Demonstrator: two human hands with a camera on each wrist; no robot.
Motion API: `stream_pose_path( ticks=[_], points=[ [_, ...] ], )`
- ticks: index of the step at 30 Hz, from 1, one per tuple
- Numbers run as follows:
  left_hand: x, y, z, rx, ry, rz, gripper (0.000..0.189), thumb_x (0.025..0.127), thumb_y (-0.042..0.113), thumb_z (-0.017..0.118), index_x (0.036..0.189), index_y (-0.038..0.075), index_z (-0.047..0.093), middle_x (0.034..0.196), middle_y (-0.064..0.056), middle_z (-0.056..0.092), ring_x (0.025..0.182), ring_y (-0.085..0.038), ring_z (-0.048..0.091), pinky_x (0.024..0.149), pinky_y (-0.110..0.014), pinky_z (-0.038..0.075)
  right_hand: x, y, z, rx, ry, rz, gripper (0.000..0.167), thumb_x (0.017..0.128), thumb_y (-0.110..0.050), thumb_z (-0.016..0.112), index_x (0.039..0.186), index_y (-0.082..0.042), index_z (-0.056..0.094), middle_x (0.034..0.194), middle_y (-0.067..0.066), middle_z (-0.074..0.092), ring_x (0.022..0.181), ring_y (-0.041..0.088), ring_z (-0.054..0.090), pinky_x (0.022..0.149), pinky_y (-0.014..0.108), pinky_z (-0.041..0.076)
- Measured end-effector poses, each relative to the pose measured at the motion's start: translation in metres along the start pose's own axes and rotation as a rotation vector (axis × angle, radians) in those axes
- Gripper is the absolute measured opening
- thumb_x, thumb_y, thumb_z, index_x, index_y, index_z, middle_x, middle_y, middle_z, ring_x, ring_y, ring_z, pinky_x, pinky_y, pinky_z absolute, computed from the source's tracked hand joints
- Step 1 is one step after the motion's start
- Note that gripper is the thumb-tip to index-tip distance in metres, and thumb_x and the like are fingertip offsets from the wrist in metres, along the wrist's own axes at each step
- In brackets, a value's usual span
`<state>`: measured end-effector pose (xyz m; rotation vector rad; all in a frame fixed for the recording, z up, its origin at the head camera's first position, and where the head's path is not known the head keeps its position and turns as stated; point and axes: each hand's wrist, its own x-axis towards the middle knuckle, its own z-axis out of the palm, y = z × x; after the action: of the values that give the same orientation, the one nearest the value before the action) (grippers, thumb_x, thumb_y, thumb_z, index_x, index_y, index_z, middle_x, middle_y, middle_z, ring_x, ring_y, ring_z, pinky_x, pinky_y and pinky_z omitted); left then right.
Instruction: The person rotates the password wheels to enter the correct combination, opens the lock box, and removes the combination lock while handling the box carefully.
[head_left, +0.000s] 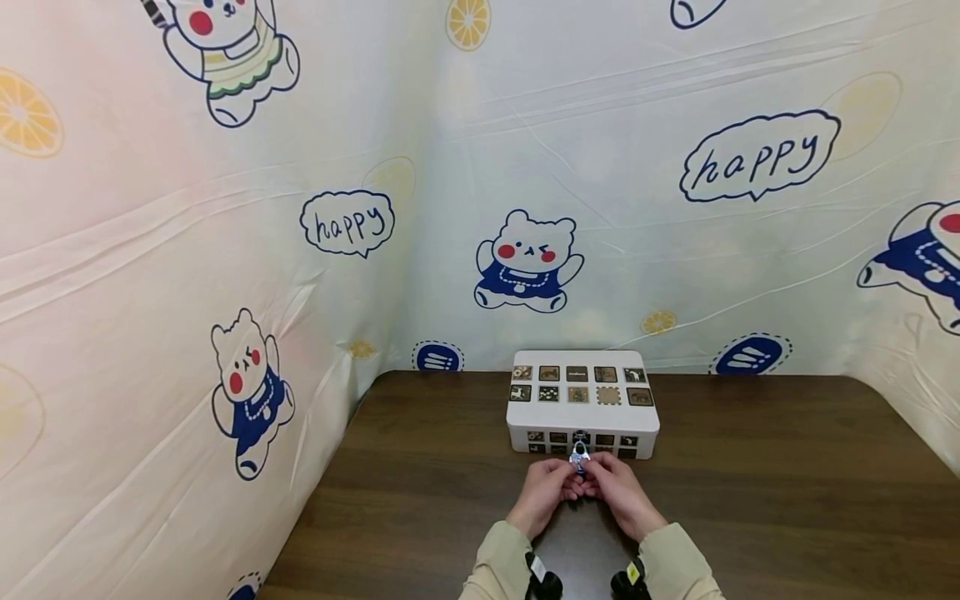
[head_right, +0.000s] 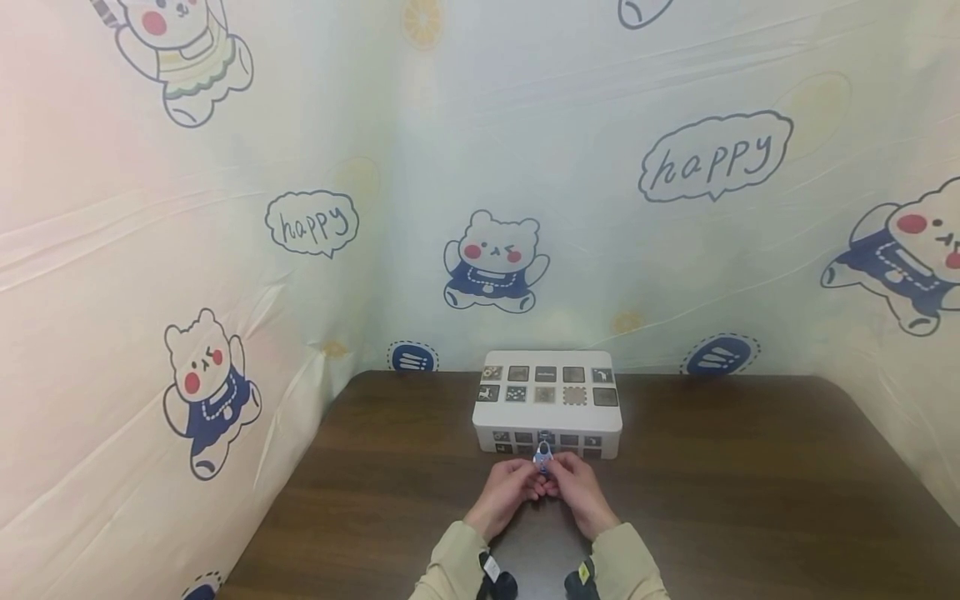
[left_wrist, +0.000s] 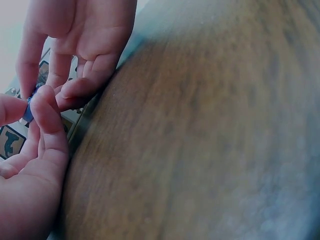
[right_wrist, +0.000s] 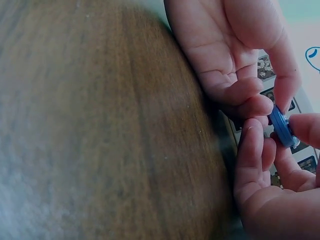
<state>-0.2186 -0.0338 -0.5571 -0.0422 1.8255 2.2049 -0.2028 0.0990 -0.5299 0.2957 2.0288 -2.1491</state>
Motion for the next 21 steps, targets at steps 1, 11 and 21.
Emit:
stream_pose_path(
  ticks=[1, 11, 21],
  points=[
    [-0.0001, 0.0001, -0.0002, 0.004, -0.003, 0.001, 0.018, 0.09, 0.007, 0.054, 0.096, -0.007, 0.064, 0.071, 0.0, 0.06, 0.058, -0.006, 0.058, 0.054, -0.015, 0.048, -0.0002, 0.0, 0.0001, 0.001, -0.001, -0.002, 0.023, 0.094, -0.012, 0.055, 0.107, 0.007, 0.055, 0.086, 0.006, 0.06, 0.072, 0.013, 0.056, 0.064, 0.023, 0.05],
    [-0.0011, 0.0017, -0.001, 0.013, -0.017, 0.006, 0.018, 0.089, 0.008, 0.057, 0.095, -0.007, 0.065, 0.072, 0.0, 0.06, 0.059, -0.006, 0.057, 0.054, -0.016, 0.048, -0.0004, -0.0001, 0.0013, 0.002, 0.005, -0.015, 0.022, 0.095, -0.011, 0.054, 0.104, 0.008, 0.058, 0.081, 0.005, 0.061, 0.069, 0.012, 0.057, 0.063, 0.022, 0.051],
    [-0.0029, 0.0029, 0.0008, 0.022, 0.001, 0.012, 0.017, 0.089, 0.008, 0.056, 0.094, -0.006, 0.065, 0.071, 0.0, 0.06, 0.058, -0.006, 0.057, 0.054, -0.016, 0.048, -0.0021, -0.0005, 0.0019, -0.015, 0.018, -0.025, 0.024, 0.096, -0.012, 0.053, 0.105, 0.01, 0.058, 0.08, 0.005, 0.061, 0.07, 0.013, 0.057, 0.062, 0.023, 0.05]
  ],
)
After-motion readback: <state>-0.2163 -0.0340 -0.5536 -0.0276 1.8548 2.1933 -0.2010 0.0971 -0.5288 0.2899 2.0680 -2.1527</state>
